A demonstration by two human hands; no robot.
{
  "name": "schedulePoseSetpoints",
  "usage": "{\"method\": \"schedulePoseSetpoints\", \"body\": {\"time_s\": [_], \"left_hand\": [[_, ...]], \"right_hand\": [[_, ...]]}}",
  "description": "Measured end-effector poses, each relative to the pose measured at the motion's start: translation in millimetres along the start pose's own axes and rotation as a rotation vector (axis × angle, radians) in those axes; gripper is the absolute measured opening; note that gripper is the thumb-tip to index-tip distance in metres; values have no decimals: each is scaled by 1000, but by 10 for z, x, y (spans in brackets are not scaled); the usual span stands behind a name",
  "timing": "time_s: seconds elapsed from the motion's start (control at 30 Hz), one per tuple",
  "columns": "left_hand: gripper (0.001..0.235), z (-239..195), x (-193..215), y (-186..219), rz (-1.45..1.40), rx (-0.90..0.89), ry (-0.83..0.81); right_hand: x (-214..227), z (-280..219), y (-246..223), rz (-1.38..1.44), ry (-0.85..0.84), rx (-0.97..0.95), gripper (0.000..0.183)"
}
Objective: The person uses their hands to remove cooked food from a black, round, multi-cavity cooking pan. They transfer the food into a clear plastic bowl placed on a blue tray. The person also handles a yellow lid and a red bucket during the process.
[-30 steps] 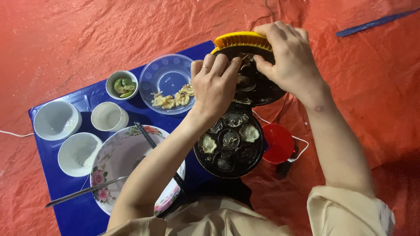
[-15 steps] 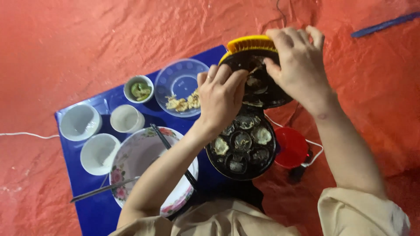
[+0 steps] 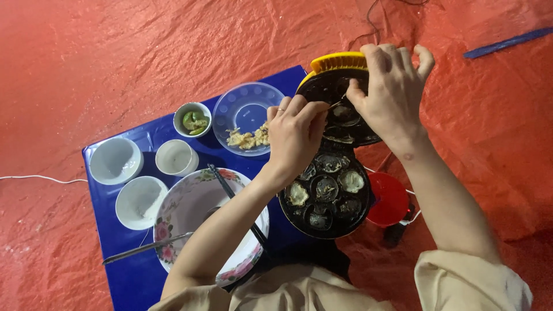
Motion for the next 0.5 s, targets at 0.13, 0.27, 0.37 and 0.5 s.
{"method": "schedulePoseSetpoints", "body": {"time_s": [0.13, 0.27, 0.37, 0.5], "left_hand": [[8, -16, -70, -57, -29, 54, -11], [9, -25, -153, -101, -83, 125, -19], [8, -3, -217, -83, -127, 178, -8], [9, 20, -327, -35, -171, 215, 29]], "right_hand": [[-2, -7, 8, -8, -5, 11, 41], [59, 13, 103, 67, -87, 57, 46], [111, 71, 241, 241, -236, 89, 54], [167, 129, 323, 454, -383, 88, 60]]}}
Point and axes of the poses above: each hand's wrist, its own z-axis towards the middle knuckle, its own x-axis out of the back of the hand, y = z × x, the point moved 4 cm from there along z, towards the middle knuckle, and after that the axes turned 4 degrees about -z, right-handed, at the moved point
